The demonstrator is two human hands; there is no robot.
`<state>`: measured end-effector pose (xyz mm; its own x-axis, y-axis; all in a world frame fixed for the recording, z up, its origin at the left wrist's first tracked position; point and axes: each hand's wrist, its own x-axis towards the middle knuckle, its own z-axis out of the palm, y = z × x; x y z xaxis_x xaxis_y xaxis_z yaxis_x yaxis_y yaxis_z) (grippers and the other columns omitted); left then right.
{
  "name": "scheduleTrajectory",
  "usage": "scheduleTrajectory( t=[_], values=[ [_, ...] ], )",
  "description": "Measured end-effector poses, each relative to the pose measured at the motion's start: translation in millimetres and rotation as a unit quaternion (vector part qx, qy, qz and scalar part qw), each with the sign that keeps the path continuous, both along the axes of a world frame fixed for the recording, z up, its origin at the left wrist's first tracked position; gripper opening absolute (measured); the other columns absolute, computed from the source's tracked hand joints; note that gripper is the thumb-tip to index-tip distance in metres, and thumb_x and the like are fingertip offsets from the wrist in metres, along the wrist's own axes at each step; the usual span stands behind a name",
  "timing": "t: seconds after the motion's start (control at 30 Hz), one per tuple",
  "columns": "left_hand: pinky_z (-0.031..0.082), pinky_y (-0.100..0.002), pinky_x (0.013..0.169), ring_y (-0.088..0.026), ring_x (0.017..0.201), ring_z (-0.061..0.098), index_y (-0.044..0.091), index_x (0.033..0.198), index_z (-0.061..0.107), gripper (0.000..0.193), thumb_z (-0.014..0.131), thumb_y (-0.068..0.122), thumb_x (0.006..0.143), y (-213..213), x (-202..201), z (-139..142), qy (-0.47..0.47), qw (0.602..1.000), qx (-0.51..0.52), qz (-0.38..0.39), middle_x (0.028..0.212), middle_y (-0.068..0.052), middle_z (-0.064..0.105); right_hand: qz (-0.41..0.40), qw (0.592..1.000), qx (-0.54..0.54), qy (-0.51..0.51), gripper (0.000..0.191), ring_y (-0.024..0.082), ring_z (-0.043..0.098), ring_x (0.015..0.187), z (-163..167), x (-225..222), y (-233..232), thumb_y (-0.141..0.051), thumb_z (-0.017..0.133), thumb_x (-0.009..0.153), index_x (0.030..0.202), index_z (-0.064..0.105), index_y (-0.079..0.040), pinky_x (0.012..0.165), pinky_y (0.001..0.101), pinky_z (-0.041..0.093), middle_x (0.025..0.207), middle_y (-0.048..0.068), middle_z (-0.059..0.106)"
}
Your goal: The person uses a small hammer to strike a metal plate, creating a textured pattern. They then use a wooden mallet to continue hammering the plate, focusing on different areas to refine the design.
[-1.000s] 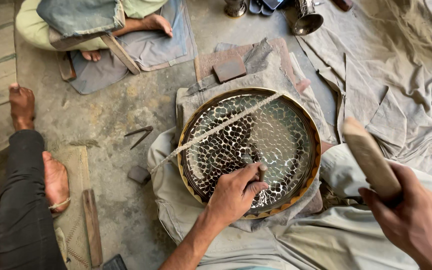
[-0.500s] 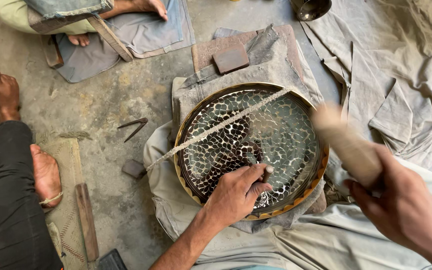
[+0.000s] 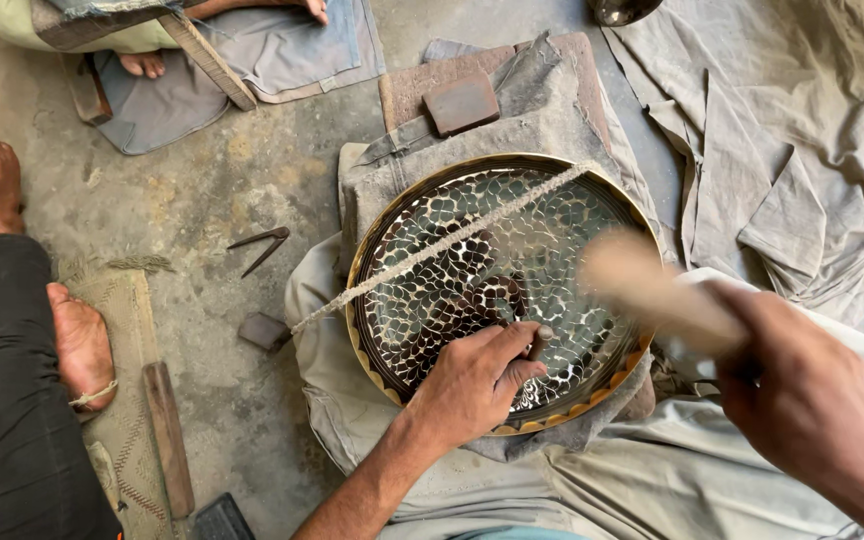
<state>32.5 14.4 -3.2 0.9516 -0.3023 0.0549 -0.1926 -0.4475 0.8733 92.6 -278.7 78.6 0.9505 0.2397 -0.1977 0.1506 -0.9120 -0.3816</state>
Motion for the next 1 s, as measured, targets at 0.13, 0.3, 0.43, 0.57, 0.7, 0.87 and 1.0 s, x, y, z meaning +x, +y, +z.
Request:
scheduleTrajectory(
  t=[0.13, 0.3, 0.43, 0.57, 0.7, 0.87, 1.0],
  values=[
    [0.063, -0.034, 0.064, -0.022, 0.078, 0.074, 0.005, 0.126, 0.061, 0.033, 0.069, 0.019, 0.098, 1.2, 1.8, 4.6, 0.000, 1.000, 0.003, -0.002, 0.094, -0.011, 0.073, 0.001, 1.000, 0.028, -0.011, 0.058, 0.034, 0.071, 0.086, -2.8, -1.0, 2.7, -0.005, 0.069, 0.078, 0.135, 0.060, -0.010, 0.074, 0.0451, 0.058, 0.107, 0.014, 0.071],
    [0.062, -0.035, 0.067, -0.024, 0.080, 0.074, 0.005, 0.124, 0.060, 0.032, 0.072, 0.018, 0.097, 1.4, 2.5, 8.3, -0.031, 1.000, 0.000, -0.004, 0.096, -0.012, 0.072, 0.119, 0.976, -0.085, -0.163, 0.056, 0.032, 0.071, 0.090, 2.1, -2.7, 6.9, -0.012, 0.074, 0.071, 0.126, 0.062, -0.014, 0.081, 0.0483, 0.055, 0.101, 0.011, 0.072],
    [0.062, -0.034, 0.066, -0.022, 0.080, 0.074, 0.005, 0.128, 0.060, 0.033, 0.070, 0.016, 0.098, 1.6, 1.9, 6.2, -0.026, 1.000, -0.009, -0.006, 0.094, -0.011, 0.073, -0.082, 0.996, 0.008, 0.018, 0.048, 0.025, 0.071, 0.088, 4.3, -4.7, 7.9, -0.013, 0.076, 0.080, 0.126, 0.061, -0.012, 0.078, 0.0414, 0.057, 0.098, 0.007, 0.075],
    [0.061, -0.034, 0.060, -0.022, 0.074, 0.073, 0.005, 0.125, 0.060, 0.032, 0.071, 0.017, 0.097, 1.1, 1.7, 1.7, -0.015, 1.000, 0.007, -0.008, 0.090, -0.010, 0.072, -0.059, 0.998, 0.024, 0.016, 0.048, 0.023, 0.071, 0.087, 1.6, -7.4, 6.8, -0.013, 0.074, 0.080, 0.126, 0.060, -0.012, 0.077, 0.0406, 0.056, 0.097, 0.005, 0.076],
    [0.061, -0.032, 0.061, -0.020, 0.074, 0.072, 0.006, 0.126, 0.059, 0.032, 0.070, 0.017, 0.099, 0.5, 1.4, -2.0, -0.024, 1.000, -0.004, -0.013, 0.090, -0.010, 0.070, 0.104, 0.974, -0.138, -0.147, 0.057, 0.029, 0.071, 0.086, 0.3, -11.8, 4.5, -0.007, 0.074, 0.070, 0.125, 0.064, -0.013, 0.077, 0.0443, 0.054, 0.098, 0.010, 0.074],
    [0.060, -0.031, 0.056, -0.019, 0.069, 0.069, 0.005, 0.122, 0.059, 0.029, 0.070, 0.020, 0.099, 0.1, 1.6, -4.2, -0.005, 1.000, 0.016, -0.027, 0.085, -0.009, 0.067, -0.006, 0.998, -0.047, -0.042, 0.060, 0.032, 0.069, 0.086, 2.7, -16.7, 6.0, -0.005, 0.070, 0.075, 0.134, 0.062, -0.011, 0.074, 0.0479, 0.053, 0.101, 0.013, 0.072],
    [0.059, -0.032, 0.057, -0.019, 0.069, 0.068, 0.008, 0.125, 0.059, 0.029, 0.069, 0.020, 0.100, 0.8, 0.7, -5.4, -0.021, 0.999, 0.015, -0.028, 0.085, -0.008, 0.066, -0.121, 0.989, 0.001, 0.088, 0.068, 0.032, 0.072, 0.088, 7.2, -19.1, 10.9, -0.009, 0.071, 0.079, 0.146, 0.058, -0.014, 0.080, 0.0454, 0.057, 0.099, 0.015, 0.073]
  ],
)
